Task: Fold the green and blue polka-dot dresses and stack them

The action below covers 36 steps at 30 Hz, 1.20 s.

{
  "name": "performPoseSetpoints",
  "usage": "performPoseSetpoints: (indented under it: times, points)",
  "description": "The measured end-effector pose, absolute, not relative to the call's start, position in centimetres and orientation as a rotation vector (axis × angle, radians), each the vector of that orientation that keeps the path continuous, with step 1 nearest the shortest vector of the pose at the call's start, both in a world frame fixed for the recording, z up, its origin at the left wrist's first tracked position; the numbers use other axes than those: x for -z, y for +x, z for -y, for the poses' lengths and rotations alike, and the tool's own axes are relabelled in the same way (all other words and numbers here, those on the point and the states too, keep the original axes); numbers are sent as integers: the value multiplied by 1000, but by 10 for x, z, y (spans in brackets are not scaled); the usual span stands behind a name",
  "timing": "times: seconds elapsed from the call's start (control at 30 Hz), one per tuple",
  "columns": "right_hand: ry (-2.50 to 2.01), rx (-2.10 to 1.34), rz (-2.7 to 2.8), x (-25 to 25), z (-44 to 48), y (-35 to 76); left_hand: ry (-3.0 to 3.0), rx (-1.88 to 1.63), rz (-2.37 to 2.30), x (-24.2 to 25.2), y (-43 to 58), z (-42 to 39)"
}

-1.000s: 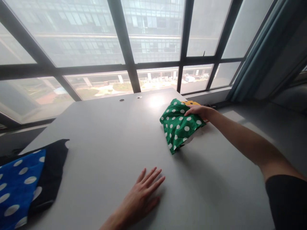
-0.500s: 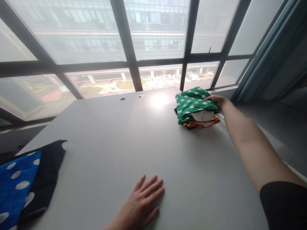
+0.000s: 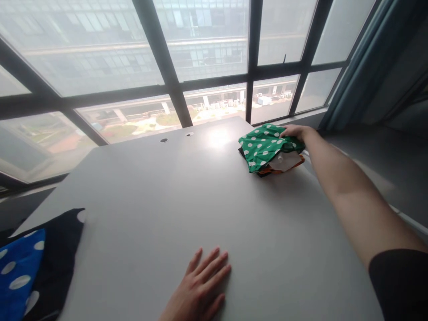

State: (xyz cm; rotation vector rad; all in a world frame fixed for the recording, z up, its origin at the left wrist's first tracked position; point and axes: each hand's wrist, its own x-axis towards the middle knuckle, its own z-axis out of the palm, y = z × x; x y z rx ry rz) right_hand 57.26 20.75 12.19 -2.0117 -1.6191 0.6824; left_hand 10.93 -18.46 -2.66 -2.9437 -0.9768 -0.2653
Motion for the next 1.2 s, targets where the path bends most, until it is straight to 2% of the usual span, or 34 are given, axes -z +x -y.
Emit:
performPoseSetpoints:
  times: [0.13,0.27,0.43,0.53,0.63,0.77,0.97,1.2]
  points:
    - [-2142,-282,1567,-104,-206,539,-2937,232,985,29,108,185]
    - [-2030,42,1645,-76,-186,493,-2951,165,1027,30,108,188]
    - [-2027,-64,1752,-50,-131,424,-2995,161,1093,30,110,189]
    - [-1673,49,1967,-34,-80,367,-3010,185,1135,32,112,188]
    - [-1381,-106,2263,-13,-25,312,-3024,221,1173,34,114,189]
    - [-1352,-346,2339,19,30,268,-3057,288,1209,33,118,190]
    - [-1424,-376,2311,44,57,255,-3137,534,1315,30,121,193]
    - [-1380,-194,2415,61,55,261,-2994,782,1563,38,121,194]
